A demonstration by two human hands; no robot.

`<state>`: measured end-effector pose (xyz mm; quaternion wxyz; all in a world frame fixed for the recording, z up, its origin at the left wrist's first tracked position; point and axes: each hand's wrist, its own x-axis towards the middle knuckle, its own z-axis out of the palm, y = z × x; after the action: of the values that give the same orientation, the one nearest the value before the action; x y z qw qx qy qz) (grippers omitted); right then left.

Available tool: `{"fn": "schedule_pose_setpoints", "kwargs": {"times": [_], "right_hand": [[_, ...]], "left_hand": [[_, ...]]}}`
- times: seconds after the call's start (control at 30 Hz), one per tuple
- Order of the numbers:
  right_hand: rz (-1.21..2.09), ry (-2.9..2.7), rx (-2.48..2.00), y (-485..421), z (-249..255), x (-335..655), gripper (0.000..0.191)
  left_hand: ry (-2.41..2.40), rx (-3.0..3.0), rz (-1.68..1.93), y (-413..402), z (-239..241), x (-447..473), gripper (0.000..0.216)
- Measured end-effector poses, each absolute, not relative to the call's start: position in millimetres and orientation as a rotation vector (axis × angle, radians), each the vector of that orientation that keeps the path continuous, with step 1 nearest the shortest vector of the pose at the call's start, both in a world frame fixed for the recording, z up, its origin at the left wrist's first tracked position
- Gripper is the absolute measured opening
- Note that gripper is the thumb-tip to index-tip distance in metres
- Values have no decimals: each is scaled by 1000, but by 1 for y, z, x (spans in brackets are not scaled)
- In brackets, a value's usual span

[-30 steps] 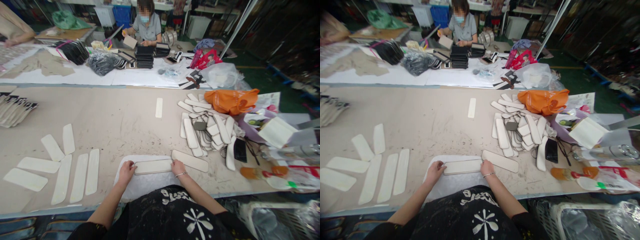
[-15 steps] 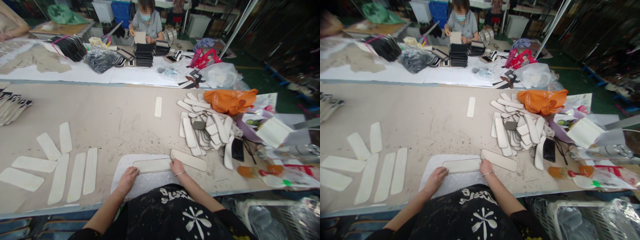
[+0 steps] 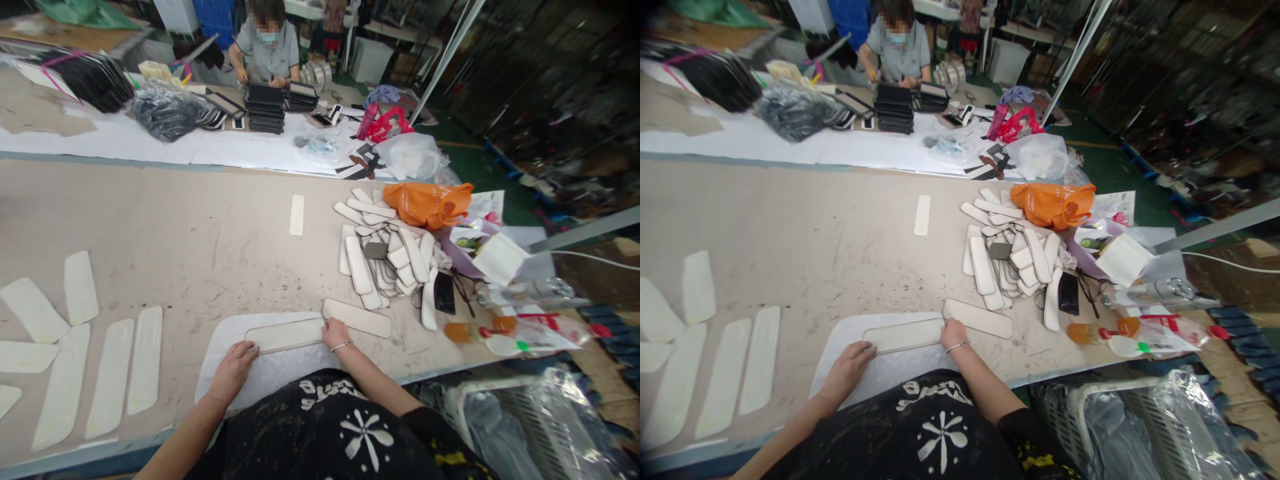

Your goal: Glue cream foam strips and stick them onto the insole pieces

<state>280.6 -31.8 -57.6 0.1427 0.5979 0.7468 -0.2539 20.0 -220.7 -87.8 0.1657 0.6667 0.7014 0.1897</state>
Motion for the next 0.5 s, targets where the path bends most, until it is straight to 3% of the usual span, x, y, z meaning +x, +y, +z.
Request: {"fn": "schedule_pose_setpoints", "kwargs": {"times": [0.27,0.37,0.5], "right_hand": [[-703,2185,1683,-31,-50,283,20],[-646,2216,1687,-33,-38,290,28],[-623,2553,1459,-46,-25,289,31]], "left_hand": [[1987,1860,531,-219,-83,21,28],[2001,1864,512,-218,-80,22,27],[2015,1951,525,-219,-80,22,28]]}}
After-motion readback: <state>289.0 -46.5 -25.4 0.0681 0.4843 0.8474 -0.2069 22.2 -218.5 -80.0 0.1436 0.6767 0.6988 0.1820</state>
